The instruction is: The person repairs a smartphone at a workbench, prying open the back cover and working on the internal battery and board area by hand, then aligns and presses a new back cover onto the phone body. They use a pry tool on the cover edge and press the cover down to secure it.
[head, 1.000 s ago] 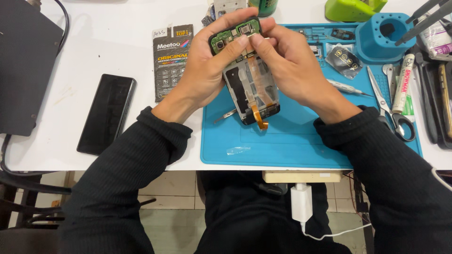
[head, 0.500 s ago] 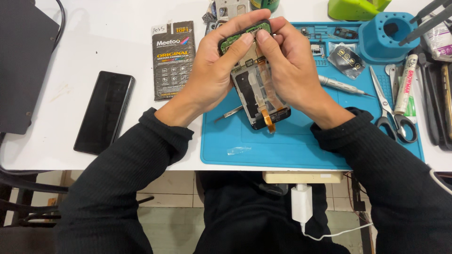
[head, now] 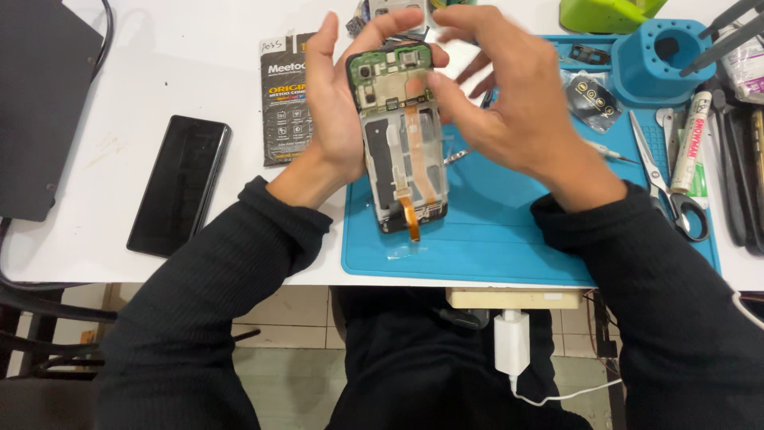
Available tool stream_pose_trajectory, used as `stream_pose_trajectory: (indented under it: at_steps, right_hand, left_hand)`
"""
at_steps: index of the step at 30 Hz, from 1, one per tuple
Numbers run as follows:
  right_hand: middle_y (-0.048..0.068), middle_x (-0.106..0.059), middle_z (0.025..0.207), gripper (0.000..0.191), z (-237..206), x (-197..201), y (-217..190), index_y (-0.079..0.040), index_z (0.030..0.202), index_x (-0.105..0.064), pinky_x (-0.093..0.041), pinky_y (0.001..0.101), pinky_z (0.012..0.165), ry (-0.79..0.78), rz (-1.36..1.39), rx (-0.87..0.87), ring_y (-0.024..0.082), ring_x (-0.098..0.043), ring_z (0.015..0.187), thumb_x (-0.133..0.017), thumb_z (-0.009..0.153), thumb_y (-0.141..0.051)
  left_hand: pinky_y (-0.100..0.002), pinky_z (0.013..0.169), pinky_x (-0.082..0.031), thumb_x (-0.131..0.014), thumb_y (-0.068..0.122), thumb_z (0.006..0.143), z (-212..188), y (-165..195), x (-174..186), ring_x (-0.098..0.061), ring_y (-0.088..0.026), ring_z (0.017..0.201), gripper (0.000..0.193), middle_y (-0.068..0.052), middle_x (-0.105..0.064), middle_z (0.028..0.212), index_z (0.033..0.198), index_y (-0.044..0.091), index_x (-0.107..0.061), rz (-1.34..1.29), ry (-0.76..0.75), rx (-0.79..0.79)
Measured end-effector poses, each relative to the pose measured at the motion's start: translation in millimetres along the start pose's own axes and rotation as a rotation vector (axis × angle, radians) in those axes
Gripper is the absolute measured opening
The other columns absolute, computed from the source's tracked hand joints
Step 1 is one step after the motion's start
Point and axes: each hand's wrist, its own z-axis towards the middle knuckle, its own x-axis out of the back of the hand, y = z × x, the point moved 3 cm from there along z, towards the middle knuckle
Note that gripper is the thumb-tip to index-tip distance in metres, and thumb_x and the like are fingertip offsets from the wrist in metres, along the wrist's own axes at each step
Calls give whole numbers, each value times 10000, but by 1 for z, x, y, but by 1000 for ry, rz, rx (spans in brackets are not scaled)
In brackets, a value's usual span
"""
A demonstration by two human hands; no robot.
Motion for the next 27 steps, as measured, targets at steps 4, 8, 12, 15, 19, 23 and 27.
stream_pose_trajectory:
  at_steps: [4, 8, 12, 15, 19, 23, 27]
  right_hand:
    - [138, -571, 1340, 510, 0, 9, -15, -34, 1364, -589, -552, 358, 940, -42, -276, 483, 262, -603, 1122, -847, 934, -131]
    - [146, -566, 1340, 644, -3, 3, -15, -11, 1393, -591, -531, 380, 942, -25, -316, 537, 328, -547, 1184, -936, 884, -202]
    - [140, -594, 1259, 595, -4, 4, -8, 4, 1302, -621, -539, 383, 910, 8, -352, 543, 312, -581, 1135, -958, 863, -215]
    - [129, -611, 1212, 536, -4, 10, -2, 20, 1256, -639, -551, 351, 881, 4, -327, 534, 285, -606, 1089, -954, 886, -204]
    - [120, -620, 1166, 519, -5, 10, -1, 24, 1257, -662, -555, 350, 852, 19, -337, 554, 276, -619, 1045, -951, 880, -186]
    - [121, -603, 1186, 489, -7, 11, -5, 25, 1213, -669, -542, 359, 862, 42, -393, 626, 273, -600, 1048, -917, 833, -158]
    - [99, -587, 1148, 485, -7, 9, -9, 8, 1231, -690, -518, 360, 842, 49, -439, 609, 259, -569, 1006, -940, 855, -168]
  left_hand:
    - [-432, 975, -607, -229, 519, 1031, 4, -2, 6, -681, -260, 1103, 673, -180, -641, 1293, 1436, 42, -478, 1, -4, 68]
    - [-451, 970, -609, -252, 400, 1089, 6, -8, 5, -687, -289, 1112, 515, -164, -634, 1301, 1417, 61, -461, 8, 48, 101]
    - [-444, 998, -619, -205, 506, 1160, 1, -8, 1, -688, -294, 1164, 570, -179, -631, 1285, 1453, 79, -441, 107, 24, 136]
    - [-433, 1020, -623, -200, 590, 1098, 2, -9, -4, -688, -290, 1185, 665, -187, -643, 1315, 1466, 88, -434, 200, -40, 141]
    - [-432, 1031, -625, -186, 584, 1091, 3, -10, -6, -694, -297, 1207, 661, -184, -628, 1313, 1459, 91, -427, 187, -40, 143]
    - [-418, 1022, -611, -183, 570, 1125, 3, -10, -5, -683, -280, 1188, 642, -181, -623, 1261, 1453, 79, -434, 133, -54, 119]
    - [-403, 1052, -592, -206, 542, 1175, 2, -12, -3, -644, -234, 1139, 608, -123, -595, 1298, 1433, 46, -444, 82, -7, 92]
